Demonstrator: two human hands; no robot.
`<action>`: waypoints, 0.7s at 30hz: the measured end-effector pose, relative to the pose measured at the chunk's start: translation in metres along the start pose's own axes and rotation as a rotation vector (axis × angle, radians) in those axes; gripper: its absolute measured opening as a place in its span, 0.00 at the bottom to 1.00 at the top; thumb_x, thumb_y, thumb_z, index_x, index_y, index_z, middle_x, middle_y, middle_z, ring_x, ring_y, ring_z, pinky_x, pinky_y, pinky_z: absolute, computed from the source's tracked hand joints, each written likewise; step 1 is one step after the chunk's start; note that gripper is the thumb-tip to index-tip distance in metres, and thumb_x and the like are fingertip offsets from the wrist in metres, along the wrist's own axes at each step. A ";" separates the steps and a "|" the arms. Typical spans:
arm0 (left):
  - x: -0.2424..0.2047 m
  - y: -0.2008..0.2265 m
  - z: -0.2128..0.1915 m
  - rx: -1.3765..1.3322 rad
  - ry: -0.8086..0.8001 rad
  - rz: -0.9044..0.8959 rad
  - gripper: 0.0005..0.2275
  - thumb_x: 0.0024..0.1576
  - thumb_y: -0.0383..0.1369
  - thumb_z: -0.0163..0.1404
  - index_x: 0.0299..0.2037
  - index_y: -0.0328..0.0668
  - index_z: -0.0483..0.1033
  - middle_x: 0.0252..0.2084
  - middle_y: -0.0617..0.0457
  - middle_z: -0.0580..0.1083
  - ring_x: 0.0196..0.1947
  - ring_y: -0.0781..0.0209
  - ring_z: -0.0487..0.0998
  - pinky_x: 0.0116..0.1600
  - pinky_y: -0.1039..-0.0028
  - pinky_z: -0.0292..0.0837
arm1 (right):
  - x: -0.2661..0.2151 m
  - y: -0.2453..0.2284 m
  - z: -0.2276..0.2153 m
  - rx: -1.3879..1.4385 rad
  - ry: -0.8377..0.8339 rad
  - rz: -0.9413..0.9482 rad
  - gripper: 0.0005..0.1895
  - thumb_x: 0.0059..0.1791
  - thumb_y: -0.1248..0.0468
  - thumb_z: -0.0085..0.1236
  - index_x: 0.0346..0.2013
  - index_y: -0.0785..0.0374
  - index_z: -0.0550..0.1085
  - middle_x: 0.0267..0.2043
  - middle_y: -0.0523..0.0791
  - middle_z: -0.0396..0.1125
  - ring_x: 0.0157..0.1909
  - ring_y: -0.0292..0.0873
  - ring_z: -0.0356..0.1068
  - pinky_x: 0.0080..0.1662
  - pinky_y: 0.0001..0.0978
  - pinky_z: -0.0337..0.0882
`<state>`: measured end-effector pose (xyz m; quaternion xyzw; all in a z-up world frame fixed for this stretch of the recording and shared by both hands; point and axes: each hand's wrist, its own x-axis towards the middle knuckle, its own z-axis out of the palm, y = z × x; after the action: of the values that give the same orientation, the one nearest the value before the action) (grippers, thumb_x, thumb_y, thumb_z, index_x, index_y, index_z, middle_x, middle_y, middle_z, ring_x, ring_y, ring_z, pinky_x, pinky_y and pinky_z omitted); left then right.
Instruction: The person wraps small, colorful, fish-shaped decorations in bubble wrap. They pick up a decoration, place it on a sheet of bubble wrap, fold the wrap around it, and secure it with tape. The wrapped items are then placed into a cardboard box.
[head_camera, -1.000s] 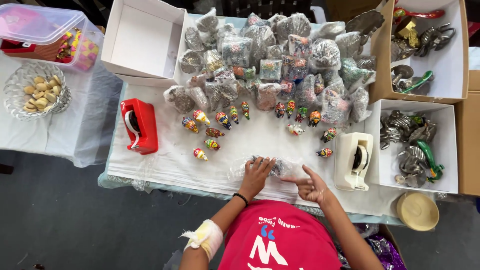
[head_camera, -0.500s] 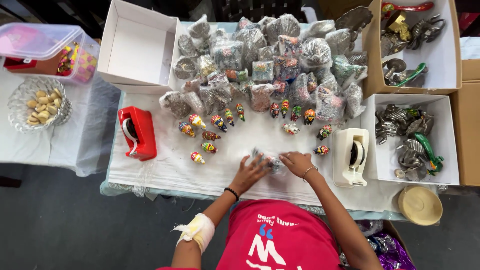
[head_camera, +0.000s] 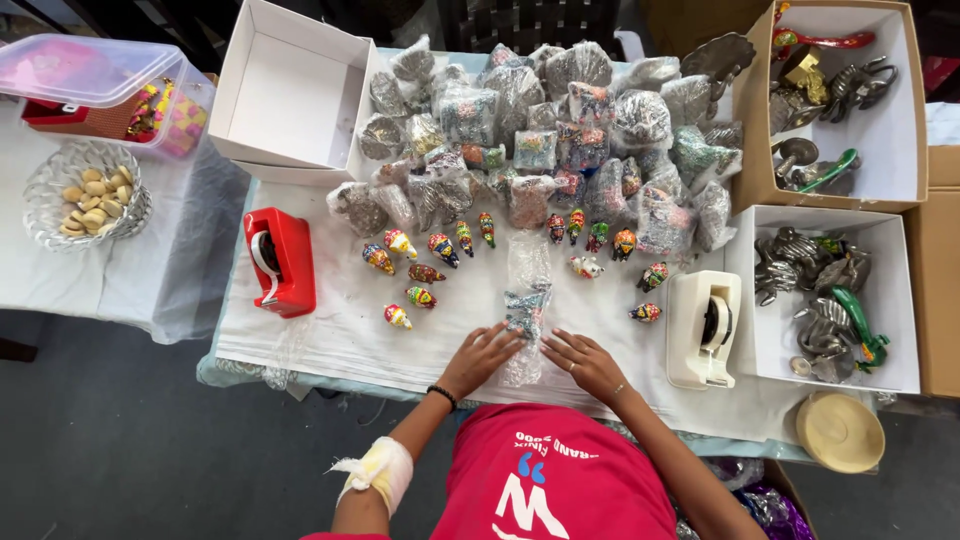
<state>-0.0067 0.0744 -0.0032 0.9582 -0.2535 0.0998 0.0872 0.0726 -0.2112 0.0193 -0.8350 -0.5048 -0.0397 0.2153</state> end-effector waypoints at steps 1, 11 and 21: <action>-0.003 0.002 -0.002 0.005 0.014 0.057 0.22 0.61 0.29 0.45 0.67 0.52 0.67 0.74 0.56 0.62 0.73 0.55 0.61 0.69 0.62 0.57 | 0.006 0.001 0.005 -0.014 0.001 -0.076 0.27 0.46 0.72 0.50 0.60 0.57 0.74 0.69 0.40 0.63 0.71 0.44 0.60 0.64 0.40 0.64; 0.018 0.018 -0.005 -0.371 0.017 -0.076 0.21 0.55 0.23 0.46 0.60 0.47 0.74 0.60 0.52 0.75 0.68 0.51 0.69 0.65 0.60 0.64 | 0.012 0.017 0.058 0.268 0.061 0.005 0.16 0.46 0.67 0.59 0.49 0.57 0.79 0.60 0.41 0.72 0.65 0.42 0.68 0.62 0.37 0.68; 0.057 0.011 0.026 -0.890 0.103 -0.897 0.13 0.64 0.40 0.49 0.43 0.35 0.71 0.23 0.39 0.73 0.24 0.42 0.76 0.30 0.58 0.67 | 0.027 0.037 0.092 1.176 0.216 0.938 0.22 0.51 0.62 0.62 0.57 0.68 0.70 0.36 0.47 0.78 0.39 0.34 0.75 0.44 0.26 0.72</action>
<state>0.0400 0.0322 -0.0130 0.8371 0.1601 -0.0153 0.5229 0.1037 -0.1664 -0.0678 -0.7012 -0.0112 0.2501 0.6675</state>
